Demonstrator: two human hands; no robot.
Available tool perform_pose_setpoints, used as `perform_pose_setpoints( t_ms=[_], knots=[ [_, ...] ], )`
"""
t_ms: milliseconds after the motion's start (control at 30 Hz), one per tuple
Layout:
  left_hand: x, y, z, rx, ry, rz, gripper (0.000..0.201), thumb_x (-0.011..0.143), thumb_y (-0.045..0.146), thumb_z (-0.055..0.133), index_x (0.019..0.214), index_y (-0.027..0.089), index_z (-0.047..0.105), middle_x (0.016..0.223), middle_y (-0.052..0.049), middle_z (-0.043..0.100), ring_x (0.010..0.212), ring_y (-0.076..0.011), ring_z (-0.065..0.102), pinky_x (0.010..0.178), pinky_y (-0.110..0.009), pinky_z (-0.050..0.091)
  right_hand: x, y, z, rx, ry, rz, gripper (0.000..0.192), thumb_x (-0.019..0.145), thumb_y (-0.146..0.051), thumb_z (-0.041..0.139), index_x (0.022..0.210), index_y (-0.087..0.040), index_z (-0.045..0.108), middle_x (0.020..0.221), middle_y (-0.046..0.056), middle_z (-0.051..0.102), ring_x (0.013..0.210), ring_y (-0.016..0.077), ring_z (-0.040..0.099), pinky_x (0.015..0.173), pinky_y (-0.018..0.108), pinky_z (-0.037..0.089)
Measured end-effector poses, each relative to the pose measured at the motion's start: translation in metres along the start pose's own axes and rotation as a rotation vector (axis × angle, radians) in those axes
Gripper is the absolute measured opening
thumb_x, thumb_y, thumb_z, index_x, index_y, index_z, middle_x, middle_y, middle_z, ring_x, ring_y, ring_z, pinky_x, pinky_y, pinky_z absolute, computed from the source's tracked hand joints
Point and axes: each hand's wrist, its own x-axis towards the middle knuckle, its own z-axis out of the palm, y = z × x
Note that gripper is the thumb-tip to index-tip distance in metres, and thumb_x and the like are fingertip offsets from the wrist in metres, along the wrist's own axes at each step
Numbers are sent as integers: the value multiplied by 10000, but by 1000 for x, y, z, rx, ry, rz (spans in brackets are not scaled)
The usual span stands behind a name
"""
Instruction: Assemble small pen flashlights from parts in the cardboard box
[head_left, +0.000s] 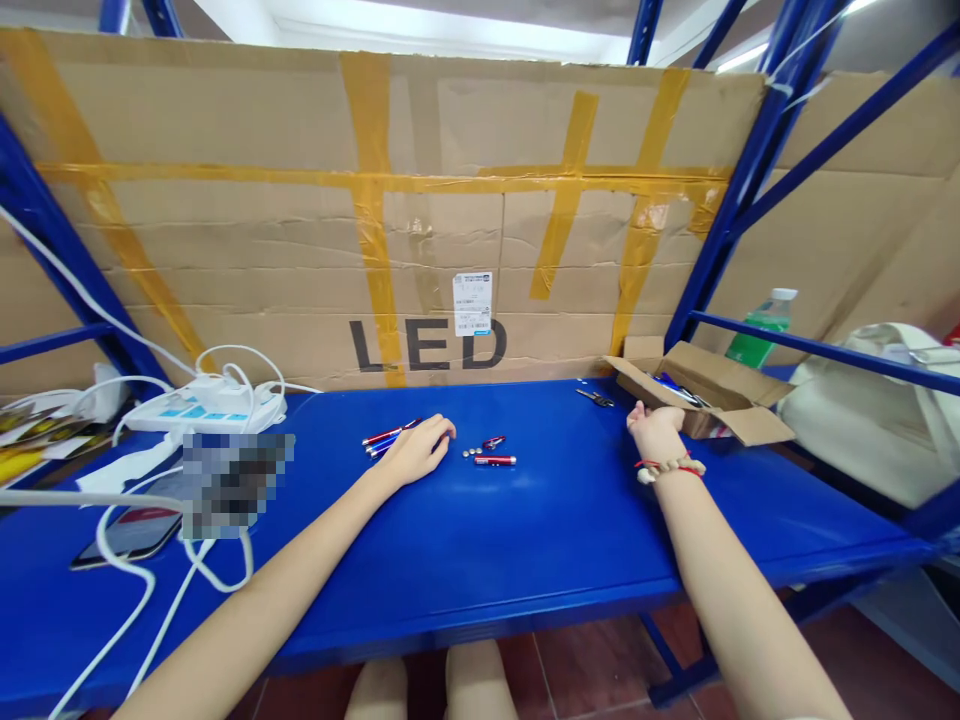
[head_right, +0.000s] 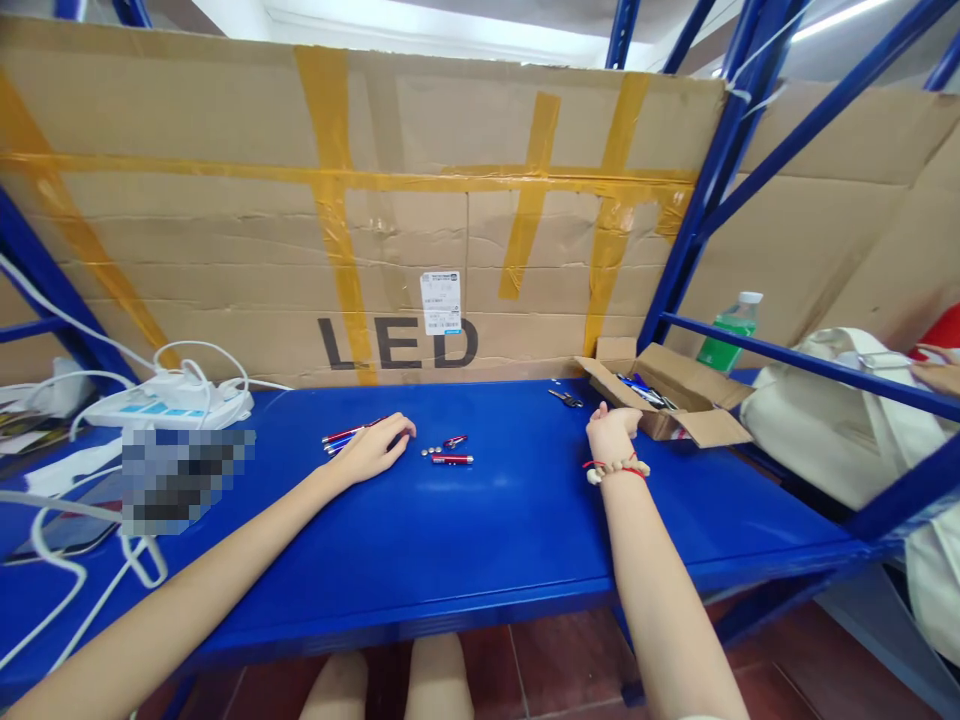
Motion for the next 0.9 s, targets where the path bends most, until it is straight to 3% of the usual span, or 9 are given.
perform_pose_setpoints(
  t_ms=[67,167,300,400,600,767,900],
  knots=[
    [0,5,-3,57,6,25,213,894,187,306,944,178,513,932,-49,562,861,-169,543,759,-292,443,-15,-5,15,93,-32,105,158,789,-287,287,669,-213,356,504,-26,260,430,154,426,441,291,381],
    [0,22,-7,148,52,80,230,909,207,329,1002,171,537,969,-59,565,900,-177,528,786,-291,431,-48,-13,40,196,-148,216,159,792,-202,250,636,-195,278,521,-24,300,432,105,419,438,227,377],
    [1,50,-3,185,6,221,271,931,257,345,1074,186,563,1022,-46,583,919,-174,515,785,-285,417,-92,-25,66,258,-339,290,60,724,-200,395,672,-182,374,587,-15,432,443,73,425,421,189,368],
    [0,60,8,241,-44,263,301,929,295,373,1160,189,535,1144,-48,562,978,-189,504,801,-304,410,-116,-30,79,240,-383,286,92,667,-235,512,725,-175,473,653,-1,506,463,66,443,408,174,364],
    [-3,55,19,268,-69,256,322,911,272,418,1206,176,502,1174,-54,549,1014,-188,496,795,-314,427,-129,-26,87,77,-434,42,205,607,-303,546,763,-172,559,670,11,542,491,75,454,432,183,349],
    [-3,55,21,243,-57,236,272,905,207,408,1130,147,547,1083,-88,570,990,-194,518,760,-312,447,-129,-22,87,-127,-480,-210,161,640,-282,504,740,-173,568,643,24,556,514,109,467,548,256,377],
    [-5,56,23,188,-47,212,289,891,105,349,1099,138,548,1081,-102,562,1008,-197,515,788,-314,449,-131,-20,89,-239,-496,-365,147,659,-276,486,744,-192,572,707,42,596,643,167,539,651,302,402]
  ],
)
